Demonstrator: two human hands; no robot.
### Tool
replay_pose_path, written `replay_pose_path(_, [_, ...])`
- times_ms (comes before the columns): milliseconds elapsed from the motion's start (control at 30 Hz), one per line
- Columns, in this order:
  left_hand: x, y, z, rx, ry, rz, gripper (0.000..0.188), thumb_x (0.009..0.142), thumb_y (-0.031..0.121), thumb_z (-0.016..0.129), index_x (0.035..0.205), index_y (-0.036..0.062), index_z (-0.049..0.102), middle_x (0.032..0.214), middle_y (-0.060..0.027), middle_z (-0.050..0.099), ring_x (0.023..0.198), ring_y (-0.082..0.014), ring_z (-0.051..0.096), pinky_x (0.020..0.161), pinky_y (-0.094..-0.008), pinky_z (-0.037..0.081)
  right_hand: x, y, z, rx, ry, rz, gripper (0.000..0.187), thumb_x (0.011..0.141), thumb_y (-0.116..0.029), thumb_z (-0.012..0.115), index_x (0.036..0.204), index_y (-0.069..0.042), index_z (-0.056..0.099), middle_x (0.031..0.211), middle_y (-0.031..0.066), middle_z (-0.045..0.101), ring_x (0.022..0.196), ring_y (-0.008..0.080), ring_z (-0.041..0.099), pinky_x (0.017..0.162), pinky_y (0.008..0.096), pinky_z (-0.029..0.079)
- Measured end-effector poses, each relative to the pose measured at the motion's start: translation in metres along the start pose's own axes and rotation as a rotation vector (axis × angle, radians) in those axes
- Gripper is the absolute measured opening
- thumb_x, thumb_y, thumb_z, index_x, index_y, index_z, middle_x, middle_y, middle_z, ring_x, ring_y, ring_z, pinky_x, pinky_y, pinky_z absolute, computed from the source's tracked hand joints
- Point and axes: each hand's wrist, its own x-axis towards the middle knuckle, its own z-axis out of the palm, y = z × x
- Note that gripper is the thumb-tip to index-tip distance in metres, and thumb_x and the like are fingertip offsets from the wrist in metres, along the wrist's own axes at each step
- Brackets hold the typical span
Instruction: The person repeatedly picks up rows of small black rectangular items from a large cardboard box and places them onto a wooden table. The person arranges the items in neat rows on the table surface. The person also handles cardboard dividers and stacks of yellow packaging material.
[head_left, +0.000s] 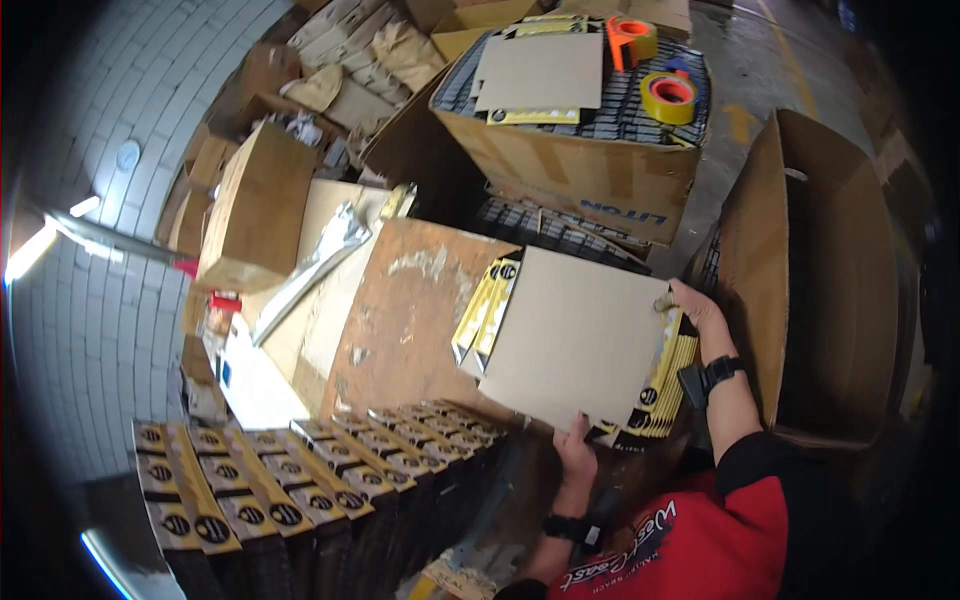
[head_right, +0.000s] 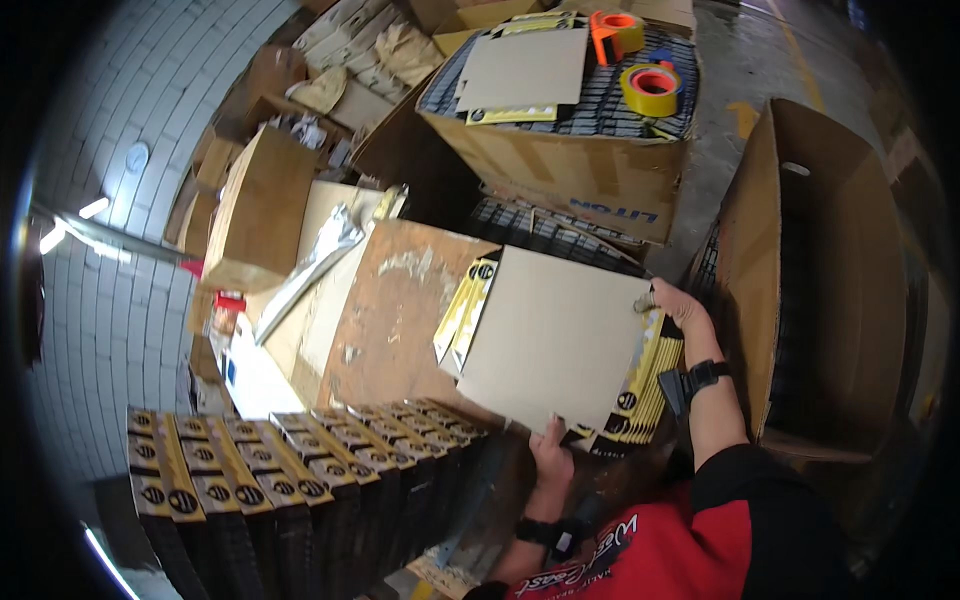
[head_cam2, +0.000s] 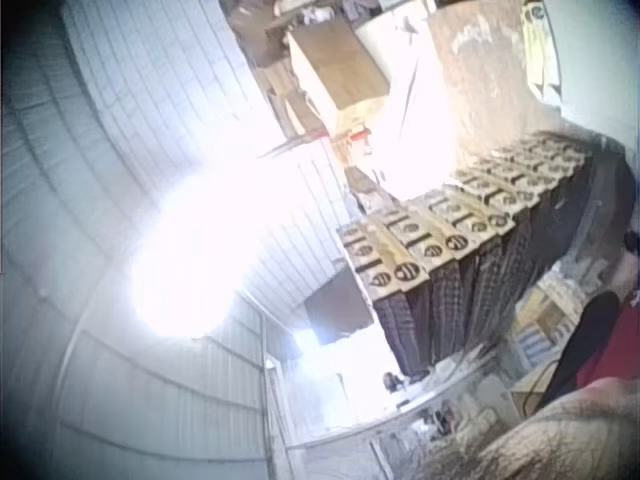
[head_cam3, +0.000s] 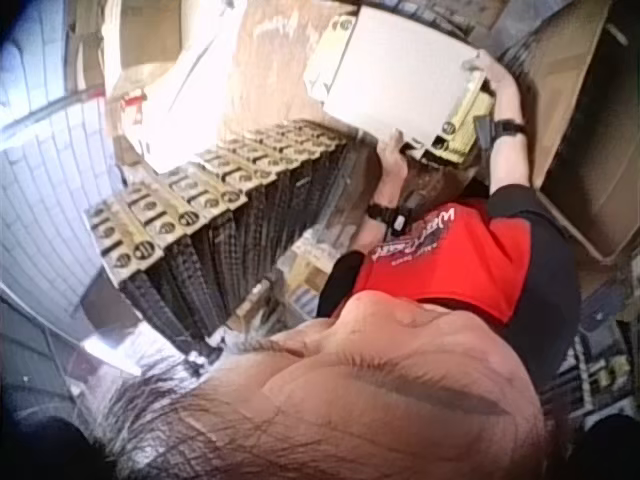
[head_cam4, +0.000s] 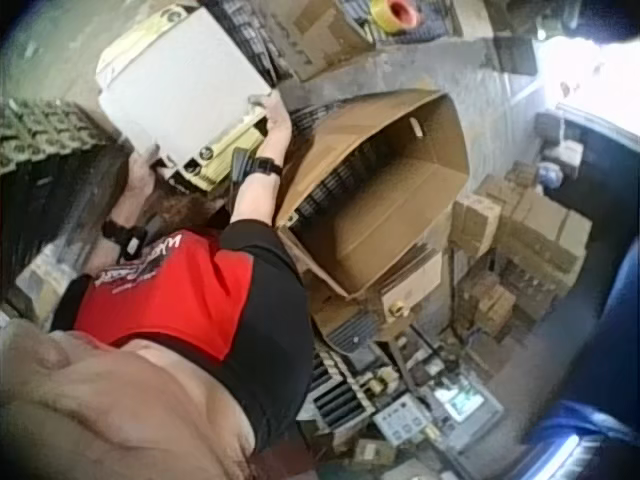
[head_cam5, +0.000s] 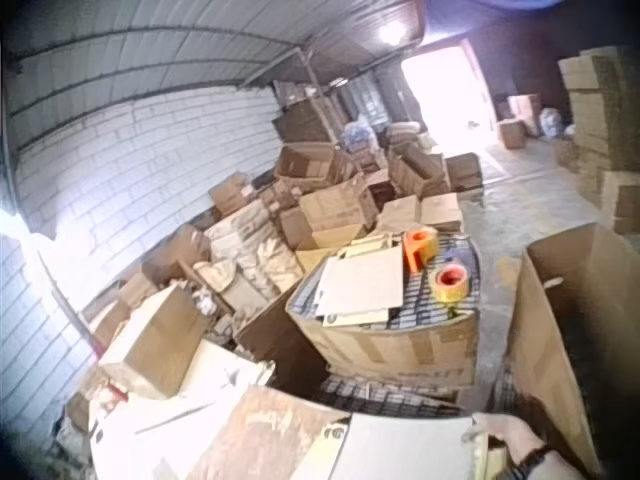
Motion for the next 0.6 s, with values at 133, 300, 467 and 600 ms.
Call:
replay_pose_path(133, [0.006,0.007,0.028,-0.147,-0.013,-0.036,0.031,0.090,0.008,0.051,0.120,-0.0004,0.046,0.118,-0.0071,0.053,0.108,-0.0177,0.051,0.090,-0.0340,0.043,0.005,-0.020,-0.006,-0.030,-0.046,-0.025,0.043,0.066,-0.009,0.070,0.105,0.002,0.058,0.091,0.0062,0.063,0.086,0.0143,0.057,0.078,0.0278,0.045])
replay_pose_path(300, [0.007,0.001,0.015,-0.116,0.028,-0.059,0.031,0.091,0.011,0.052,0.119,-0.0015,0.047,0.115,-0.0058,0.054,0.104,-0.0170,0.052,0.089,-0.0330,0.042,0.002,-0.049,0.013,-0.150,-0.189,-0.220,0.061,0.065,-0.009,0.072,0.121,0.003,0.051,0.107,0.0078,0.061,0.095,0.0140,0.056,0.086,0.0265,0.042])
replay_pose_path(467, [0.004,0.005,0.013,0.159,0.005,-0.030,0.030,0.091,0.015,0.052,0.115,-0.0024,0.050,0.109,-0.0053,0.056,0.098,-0.0150,0.052,0.084,-0.0300,0.042,-0.013,-0.071,0.012,-0.589,0.088,-0.260,0.075,0.065,-0.018,0.075,0.127,0.007,0.043,0.119,0.0206,0.055,0.105,0.0233,0.056,0.092,0.0303,0.041])
replay_pose_path(600, [0.001,0.007,0.016,0.033,0.017,-0.021,0.032,0.086,0.015,0.059,0.114,0.0003,0.052,0.104,-0.0044,0.059,0.092,-0.0139,0.056,0.075,-0.0297,0.045,-0.005,-0.101,0.008,-0.456,0.342,-0.308,0.068,0.071,-0.019,0.072,0.126,0.009,0.042,0.115,0.0247,0.056,0.101,0.0286,0.059,0.086,0.0328,0.046])
